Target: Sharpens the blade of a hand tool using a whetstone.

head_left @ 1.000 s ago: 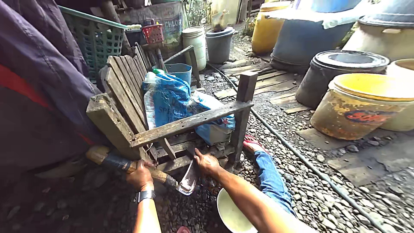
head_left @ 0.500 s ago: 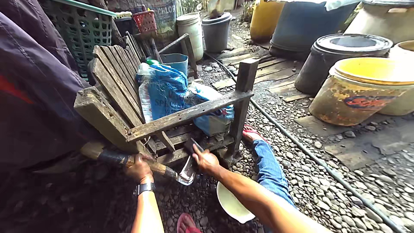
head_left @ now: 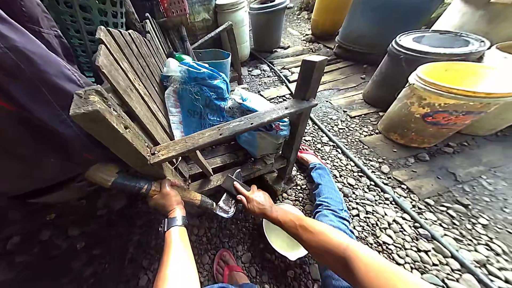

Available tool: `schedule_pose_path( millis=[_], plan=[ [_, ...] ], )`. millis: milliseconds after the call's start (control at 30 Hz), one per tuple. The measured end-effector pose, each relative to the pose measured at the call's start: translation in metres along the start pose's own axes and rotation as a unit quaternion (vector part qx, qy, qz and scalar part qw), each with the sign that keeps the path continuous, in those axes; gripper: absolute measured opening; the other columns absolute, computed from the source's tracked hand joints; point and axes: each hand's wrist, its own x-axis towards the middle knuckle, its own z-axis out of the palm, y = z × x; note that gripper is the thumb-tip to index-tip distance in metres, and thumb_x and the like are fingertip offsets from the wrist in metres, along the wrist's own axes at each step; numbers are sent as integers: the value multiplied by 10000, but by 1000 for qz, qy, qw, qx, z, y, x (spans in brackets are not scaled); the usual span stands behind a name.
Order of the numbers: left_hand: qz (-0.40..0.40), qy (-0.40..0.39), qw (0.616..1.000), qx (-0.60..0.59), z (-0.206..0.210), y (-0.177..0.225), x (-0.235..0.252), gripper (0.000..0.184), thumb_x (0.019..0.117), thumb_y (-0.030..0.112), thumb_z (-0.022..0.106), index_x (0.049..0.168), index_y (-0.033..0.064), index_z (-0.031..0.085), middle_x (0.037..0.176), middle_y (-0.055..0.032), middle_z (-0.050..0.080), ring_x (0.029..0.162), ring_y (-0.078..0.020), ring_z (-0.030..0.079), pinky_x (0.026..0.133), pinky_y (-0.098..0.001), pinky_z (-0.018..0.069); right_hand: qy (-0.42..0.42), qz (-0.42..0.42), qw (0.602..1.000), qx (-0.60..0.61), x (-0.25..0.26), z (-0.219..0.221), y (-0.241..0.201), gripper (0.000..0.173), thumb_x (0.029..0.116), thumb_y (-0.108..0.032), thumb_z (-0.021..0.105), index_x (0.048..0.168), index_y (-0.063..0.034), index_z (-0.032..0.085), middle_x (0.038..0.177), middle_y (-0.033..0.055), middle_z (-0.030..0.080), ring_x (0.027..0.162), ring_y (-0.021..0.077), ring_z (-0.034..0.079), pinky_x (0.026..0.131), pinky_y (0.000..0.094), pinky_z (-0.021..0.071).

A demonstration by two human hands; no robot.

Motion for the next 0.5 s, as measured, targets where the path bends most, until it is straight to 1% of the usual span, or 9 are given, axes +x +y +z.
schedule_pose_path(
  millis=[67,133,167,200,233,300,367,433,500],
  plan=[
    [0,-4,1000,2,-1,-1,0,125,904,-93,541,870,28,533,537,31,543,426,-73,575,468,-234,546,24,39,999,22,17,-17,1,587,1109,-506,257,1664,-347,150,1395,364,527,1120,528,633,920,645,515],
    [-4,-4,1000,3,-1,-2,2,116,901,-83,553,872,27,533,532,19,549,424,-91,583,464,-256,556,22,109,992,61,36,-36,-10,584,1116,-493,208,1669,-333,107,1422,294,553,1235,471,602,1001,608,490],
    [-8,-2,1000,2,0,-2,2,111,906,-78,555,880,26,531,533,17,544,424,-93,582,465,-258,557,26,131,988,77,39,-40,-15,586,1116,-488,201,1670,-322,104,1418,272,572,1256,447,601,1015,592,487],
    [-11,0,1000,0,0,-1,2,109,911,-76,556,881,25,529,531,17,540,422,-93,581,464,-257,557,29,137,987,82,37,-37,-18,589,1116,-488,204,1670,-317,102,1415,276,569,1239,447,610,1004,589,496],
    [-12,1,1000,-2,1,-1,2,110,914,-75,555,880,26,526,526,18,538,418,-93,582,462,-255,559,28,123,989,74,31,-28,-18,593,1113,-492,214,1670,-321,102,1418,296,553,1195,463,628,974,598,512],
    [-13,3,1000,-5,0,0,2,115,918,-73,563,878,27,523,522,21,537,411,-89,580,457,-247,556,11,59,998,30,10,-7,-11,595,1107,-504,261,1666,-344,133,1409,351,518,1109,505,644,917,620,528],
    [-10,1,1000,-10,-1,-2,2,120,908,-77,561,869,30,522,516,20,540,406,-92,579,446,-247,549,1,24,1000,-2,0,0,-2,588,1105,-516,277,1660,-372,148,1391,368,516,1079,515,648,905,622,525],
    [-8,-2,1000,-11,-1,-3,2,128,902,-82,556,870,36,517,515,21,541,410,-94,582,448,-250,552,22,42,999,11,12,-14,0,586,1107,-503,261,1663,-351,150,1397,363,525,1105,523,641,916,638,520],
    [-9,0,1000,-11,-2,-3,2,128,901,-82,552,867,37,519,517,17,541,416,-98,582,452,-255,549,24,100,994,49,31,-33,-9,583,1117,-482,214,1669,-314,131,1404,293,569,1220,473,611,994,613,493]
  ],
)
